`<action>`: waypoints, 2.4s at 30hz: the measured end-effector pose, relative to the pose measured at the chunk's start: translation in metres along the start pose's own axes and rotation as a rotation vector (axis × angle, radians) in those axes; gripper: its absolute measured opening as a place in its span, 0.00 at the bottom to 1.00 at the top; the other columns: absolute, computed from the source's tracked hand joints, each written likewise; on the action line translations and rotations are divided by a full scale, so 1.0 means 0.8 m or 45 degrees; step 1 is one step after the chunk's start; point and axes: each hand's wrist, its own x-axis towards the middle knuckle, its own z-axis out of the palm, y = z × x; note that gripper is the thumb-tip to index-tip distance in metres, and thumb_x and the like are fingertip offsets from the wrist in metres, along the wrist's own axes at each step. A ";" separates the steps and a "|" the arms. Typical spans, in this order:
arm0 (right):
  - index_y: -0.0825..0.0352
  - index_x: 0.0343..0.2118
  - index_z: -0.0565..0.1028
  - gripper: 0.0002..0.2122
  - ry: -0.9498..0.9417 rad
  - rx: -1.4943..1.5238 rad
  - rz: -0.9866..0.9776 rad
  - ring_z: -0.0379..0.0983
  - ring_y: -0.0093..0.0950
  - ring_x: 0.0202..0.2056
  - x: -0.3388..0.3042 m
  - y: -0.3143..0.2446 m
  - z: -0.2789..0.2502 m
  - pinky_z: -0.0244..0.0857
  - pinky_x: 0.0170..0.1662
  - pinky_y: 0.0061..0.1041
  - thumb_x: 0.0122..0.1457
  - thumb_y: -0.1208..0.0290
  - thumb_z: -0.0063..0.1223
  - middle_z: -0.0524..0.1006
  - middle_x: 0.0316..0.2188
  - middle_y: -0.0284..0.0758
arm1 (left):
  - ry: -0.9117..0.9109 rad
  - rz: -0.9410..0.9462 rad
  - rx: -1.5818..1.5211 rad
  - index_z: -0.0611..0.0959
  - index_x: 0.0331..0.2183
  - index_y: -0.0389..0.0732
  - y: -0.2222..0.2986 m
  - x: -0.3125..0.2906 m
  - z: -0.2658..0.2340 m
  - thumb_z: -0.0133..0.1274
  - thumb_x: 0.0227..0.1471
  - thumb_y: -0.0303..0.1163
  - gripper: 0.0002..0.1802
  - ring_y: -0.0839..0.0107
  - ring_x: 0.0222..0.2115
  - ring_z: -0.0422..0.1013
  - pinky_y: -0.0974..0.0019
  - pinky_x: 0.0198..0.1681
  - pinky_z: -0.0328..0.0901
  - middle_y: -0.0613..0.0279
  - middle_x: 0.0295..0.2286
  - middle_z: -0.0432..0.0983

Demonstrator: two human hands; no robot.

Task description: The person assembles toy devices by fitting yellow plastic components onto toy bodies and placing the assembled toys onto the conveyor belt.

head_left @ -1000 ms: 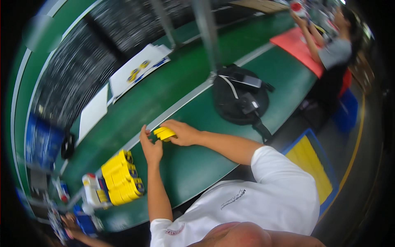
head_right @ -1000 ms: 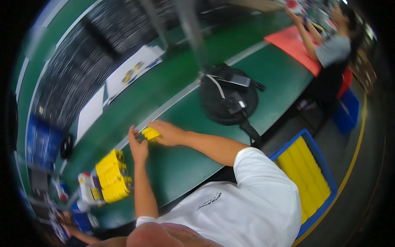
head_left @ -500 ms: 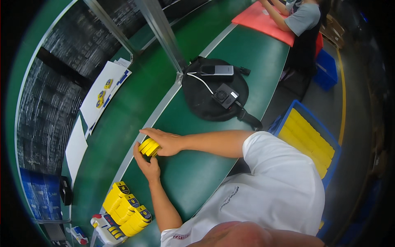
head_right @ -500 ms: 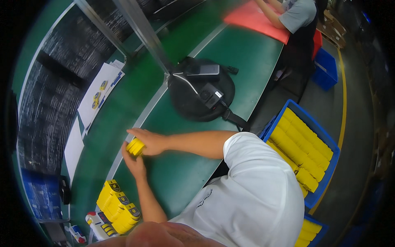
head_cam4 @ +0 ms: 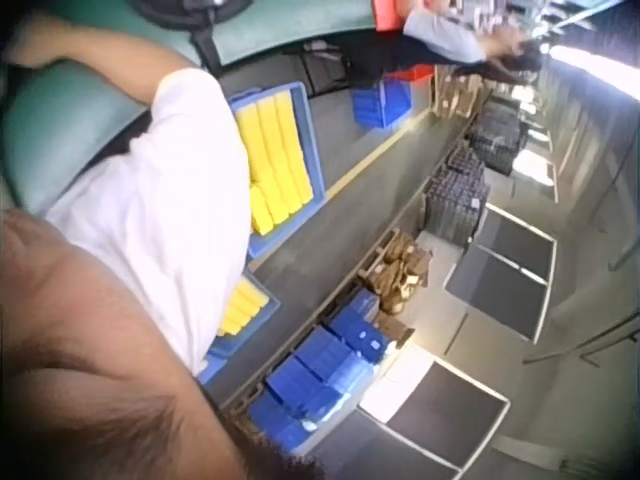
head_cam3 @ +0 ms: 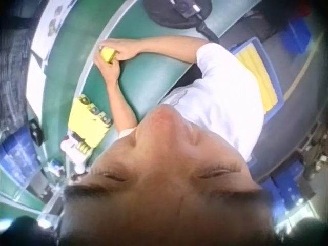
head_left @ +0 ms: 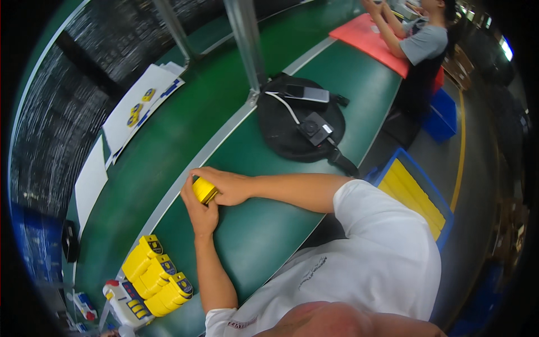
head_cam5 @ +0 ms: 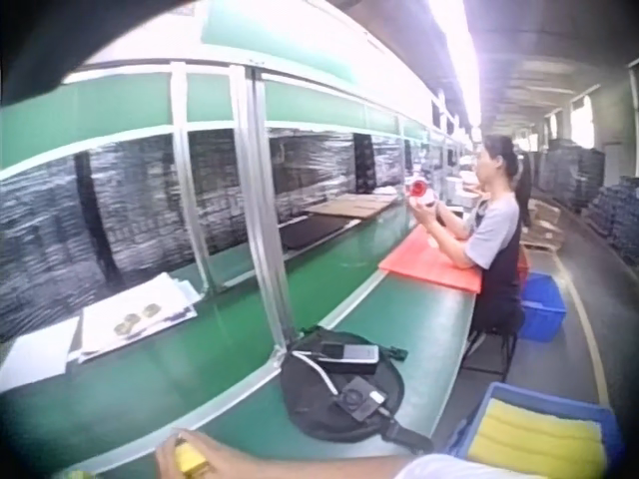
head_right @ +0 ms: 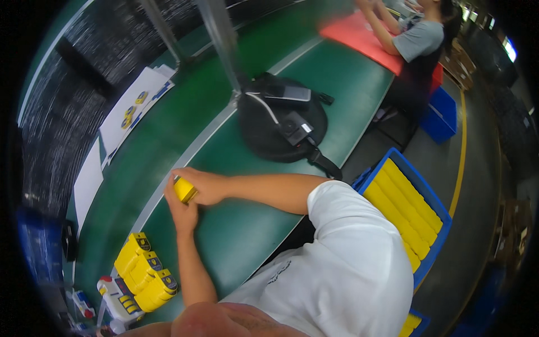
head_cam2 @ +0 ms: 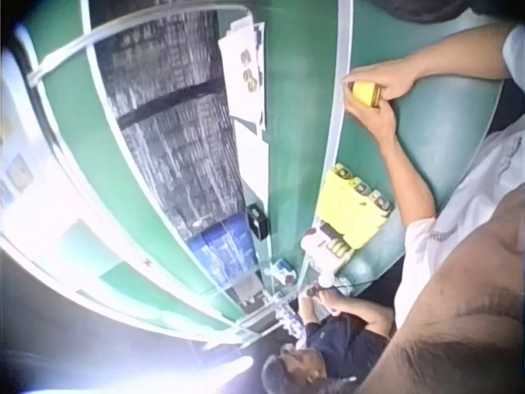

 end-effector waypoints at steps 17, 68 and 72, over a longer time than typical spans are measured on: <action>0.77 0.52 0.66 0.25 0.242 -0.069 -1.254 0.74 0.34 0.38 0.053 -0.233 -0.204 0.69 0.45 0.33 0.60 0.61 0.55 0.75 0.39 0.46 | 0.078 0.106 0.048 0.73 0.51 0.41 -0.014 0.014 -0.010 0.53 0.37 0.26 0.33 0.45 0.49 0.65 0.54 0.55 0.60 0.46 0.46 0.69; 0.70 0.63 0.57 0.36 -0.181 -0.203 -0.015 0.56 0.42 0.62 0.018 0.021 -0.026 0.48 0.64 0.38 0.58 0.54 0.55 0.60 0.61 0.47 | 0.218 0.041 -0.059 0.69 0.51 0.38 -0.007 -0.001 0.003 0.60 0.37 0.33 0.36 0.46 0.45 0.66 0.49 0.52 0.59 0.47 0.41 0.70; 0.72 0.64 0.55 0.33 -0.149 -0.245 -0.002 0.55 0.41 0.63 0.015 0.036 -0.035 0.48 0.65 0.36 0.63 0.58 0.51 0.59 0.63 0.47 | 0.272 0.164 -0.038 0.72 0.46 0.40 -0.023 0.004 0.022 0.60 0.37 0.37 0.31 0.48 0.44 0.67 0.51 0.50 0.60 0.50 0.39 0.71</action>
